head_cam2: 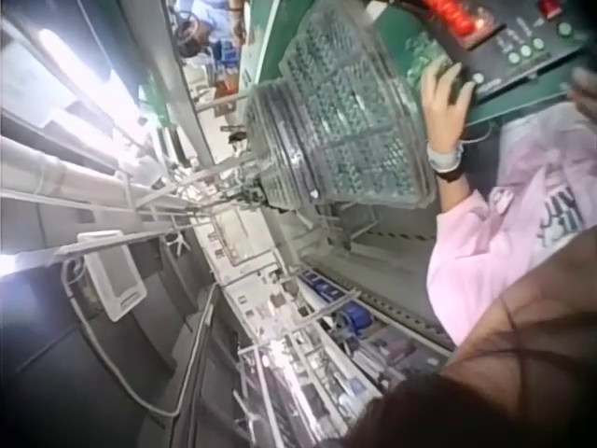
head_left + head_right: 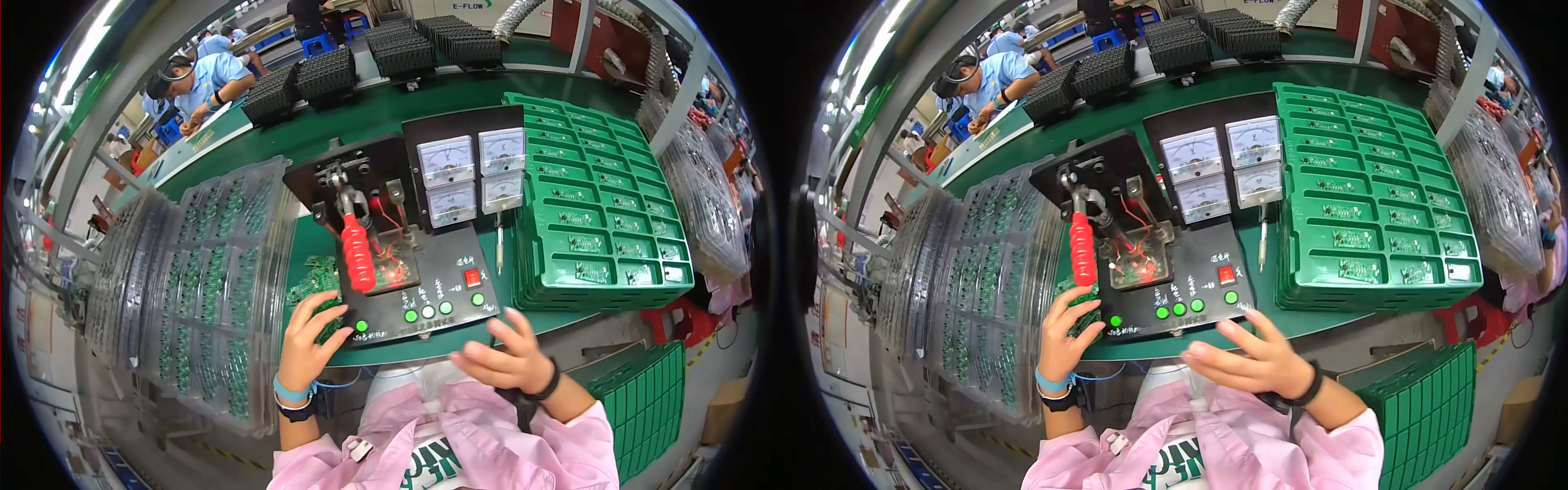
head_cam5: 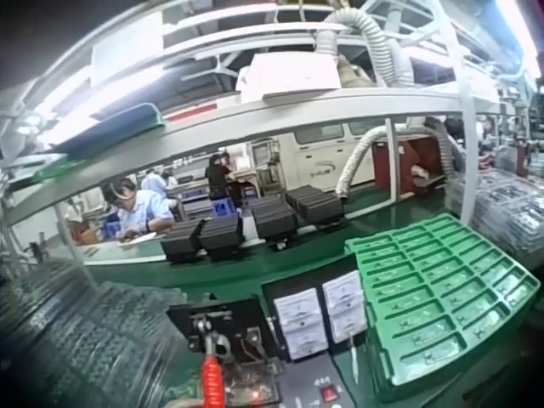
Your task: The person tests circuit boards by placing them into a testing machine, pulling a red lever, and pressing buttons. After each test, they lift the lever and place the board into a green tray.
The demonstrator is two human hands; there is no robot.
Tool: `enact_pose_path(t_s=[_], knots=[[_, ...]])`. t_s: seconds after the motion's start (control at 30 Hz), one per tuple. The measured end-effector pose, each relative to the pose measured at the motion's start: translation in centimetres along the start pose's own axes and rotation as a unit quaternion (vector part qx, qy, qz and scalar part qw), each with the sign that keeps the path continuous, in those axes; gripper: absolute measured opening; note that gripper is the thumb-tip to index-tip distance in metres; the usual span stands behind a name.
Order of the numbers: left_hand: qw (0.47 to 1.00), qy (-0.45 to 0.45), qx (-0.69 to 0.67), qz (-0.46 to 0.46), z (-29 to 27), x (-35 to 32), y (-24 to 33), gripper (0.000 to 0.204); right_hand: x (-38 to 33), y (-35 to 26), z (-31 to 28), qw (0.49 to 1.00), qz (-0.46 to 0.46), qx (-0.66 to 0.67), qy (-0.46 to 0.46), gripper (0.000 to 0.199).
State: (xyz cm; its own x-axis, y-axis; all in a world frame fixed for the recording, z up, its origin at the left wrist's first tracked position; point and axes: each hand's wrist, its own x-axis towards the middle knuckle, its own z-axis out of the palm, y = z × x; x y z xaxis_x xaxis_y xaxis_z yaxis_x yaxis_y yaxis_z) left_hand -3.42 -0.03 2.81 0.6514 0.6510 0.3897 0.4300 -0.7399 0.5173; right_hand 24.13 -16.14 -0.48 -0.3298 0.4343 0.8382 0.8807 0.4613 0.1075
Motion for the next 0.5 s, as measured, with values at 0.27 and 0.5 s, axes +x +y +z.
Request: enact_pose_path(t_s=[0.27, 0.5], knots=[[0.998, -0.01, -0.027, 0.049, 0.1, 1.0, -1.3, 0.056, 0.2, -3.7, 5.6, 0.977, 0.178, 0.042, -0.109, 0.038], [0.991, -0.065, 0.095, 0.068, -0.5, 3.3, -0.3, 0.078, 0.7, -3.7, 5.1, 0.971, 0.196, 0.075, -0.11, 0.035]])
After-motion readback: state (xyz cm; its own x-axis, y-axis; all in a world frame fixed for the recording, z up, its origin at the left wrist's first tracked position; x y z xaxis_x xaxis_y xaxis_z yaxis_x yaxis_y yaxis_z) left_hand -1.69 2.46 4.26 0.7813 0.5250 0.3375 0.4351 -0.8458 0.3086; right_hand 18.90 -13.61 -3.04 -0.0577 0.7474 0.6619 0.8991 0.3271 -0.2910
